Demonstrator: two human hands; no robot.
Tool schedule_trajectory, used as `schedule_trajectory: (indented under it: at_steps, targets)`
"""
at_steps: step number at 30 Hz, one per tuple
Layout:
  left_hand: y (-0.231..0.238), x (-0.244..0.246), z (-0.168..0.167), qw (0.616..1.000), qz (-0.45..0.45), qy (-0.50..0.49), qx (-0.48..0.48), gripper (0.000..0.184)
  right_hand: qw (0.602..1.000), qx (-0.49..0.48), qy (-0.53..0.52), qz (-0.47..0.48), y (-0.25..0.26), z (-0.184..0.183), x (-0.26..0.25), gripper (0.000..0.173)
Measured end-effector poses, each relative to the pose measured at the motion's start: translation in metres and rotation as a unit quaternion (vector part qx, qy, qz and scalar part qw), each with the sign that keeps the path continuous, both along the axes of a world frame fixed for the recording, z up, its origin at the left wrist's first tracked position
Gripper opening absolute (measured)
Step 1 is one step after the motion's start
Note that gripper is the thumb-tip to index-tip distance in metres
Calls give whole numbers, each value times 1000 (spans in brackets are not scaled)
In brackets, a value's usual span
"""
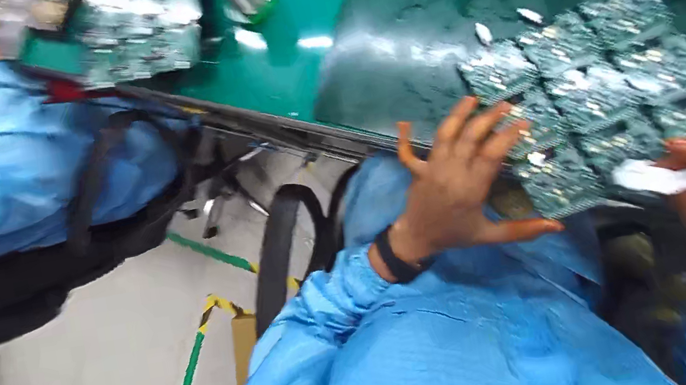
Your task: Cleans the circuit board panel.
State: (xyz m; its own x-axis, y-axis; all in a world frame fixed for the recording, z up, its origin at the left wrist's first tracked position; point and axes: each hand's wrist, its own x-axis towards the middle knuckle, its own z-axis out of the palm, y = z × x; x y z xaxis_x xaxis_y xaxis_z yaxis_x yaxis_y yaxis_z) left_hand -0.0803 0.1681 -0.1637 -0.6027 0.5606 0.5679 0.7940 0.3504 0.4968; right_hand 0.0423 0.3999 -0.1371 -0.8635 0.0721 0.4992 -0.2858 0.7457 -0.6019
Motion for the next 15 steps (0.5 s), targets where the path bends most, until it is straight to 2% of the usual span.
schedule_trajectory:
  at_steps: [6,10,15]
  targets:
    - [1,-4,-15,999,39,21,-6,98,999,24,-16,33,-38,18,-12,11]
    - [2,-2,-14,999,37,6,-13,107,997,76,-13,1,-48,27,-23,10]
    - [5,-5,-17,999,49,23,-7,100,993,114,-25,-33,-70,29,-57,12]
